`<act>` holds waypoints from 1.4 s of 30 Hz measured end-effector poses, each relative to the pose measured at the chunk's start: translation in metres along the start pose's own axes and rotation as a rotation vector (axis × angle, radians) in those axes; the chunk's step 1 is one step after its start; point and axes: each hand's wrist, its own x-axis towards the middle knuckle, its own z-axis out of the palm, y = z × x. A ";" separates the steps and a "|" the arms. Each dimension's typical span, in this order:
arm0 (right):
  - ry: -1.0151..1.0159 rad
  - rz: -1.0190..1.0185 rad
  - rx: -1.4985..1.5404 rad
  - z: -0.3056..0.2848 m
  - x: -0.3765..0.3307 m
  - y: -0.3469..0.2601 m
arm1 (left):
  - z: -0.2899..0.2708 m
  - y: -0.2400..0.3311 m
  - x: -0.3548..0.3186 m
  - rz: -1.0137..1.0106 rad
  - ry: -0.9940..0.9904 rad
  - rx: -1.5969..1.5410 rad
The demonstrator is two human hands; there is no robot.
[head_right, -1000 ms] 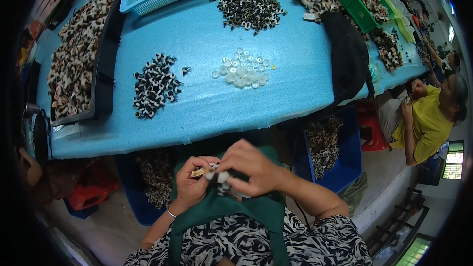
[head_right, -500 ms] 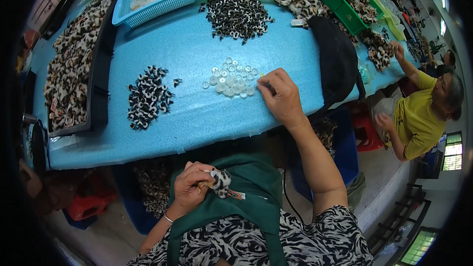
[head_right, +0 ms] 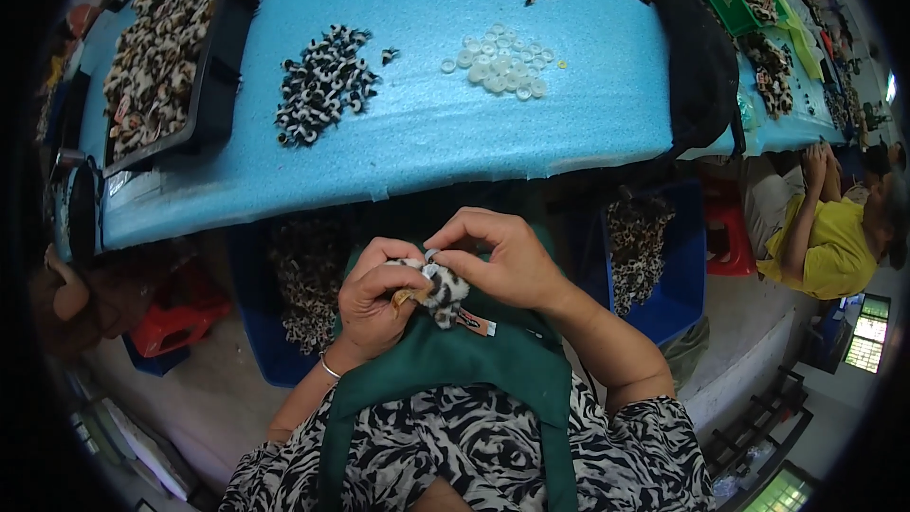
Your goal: Assembling small plastic components such as eyes and backings onto fabric toy parts at a manufacturing workbench.
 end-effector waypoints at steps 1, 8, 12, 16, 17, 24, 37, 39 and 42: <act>-0.044 -0.030 0.008 -0.001 -0.002 0.001 | 0.000 0.001 -0.003 -0.050 0.017 -0.045; -0.079 0.051 0.078 0.004 -0.010 0.001 | 0.003 0.003 -0.009 -0.118 0.074 -0.029; -0.145 -0.184 -0.181 0.005 -0.007 -0.001 | -0.003 0.009 -0.008 -0.056 0.124 0.067; -0.163 -0.432 -0.494 0.017 -0.011 -0.005 | -0.001 0.003 -0.015 -0.020 0.133 0.041; -0.123 -0.440 -0.514 0.021 -0.014 0.002 | -0.001 0.008 -0.018 -0.008 0.132 0.095; 0.037 -0.158 -0.147 0.024 -0.020 0.027 | 0.010 0.000 -0.018 0.057 0.087 0.110; 0.020 -0.037 -0.056 0.025 0.004 0.035 | 0.003 -0.004 -0.008 -0.133 0.108 0.122; 0.028 0.009 0.034 0.027 0.004 0.036 | 0.003 -0.007 -0.008 -0.140 0.101 0.122; 0.067 -0.010 -0.004 0.030 -0.001 0.043 | 0.003 -0.013 -0.009 -0.145 0.094 0.131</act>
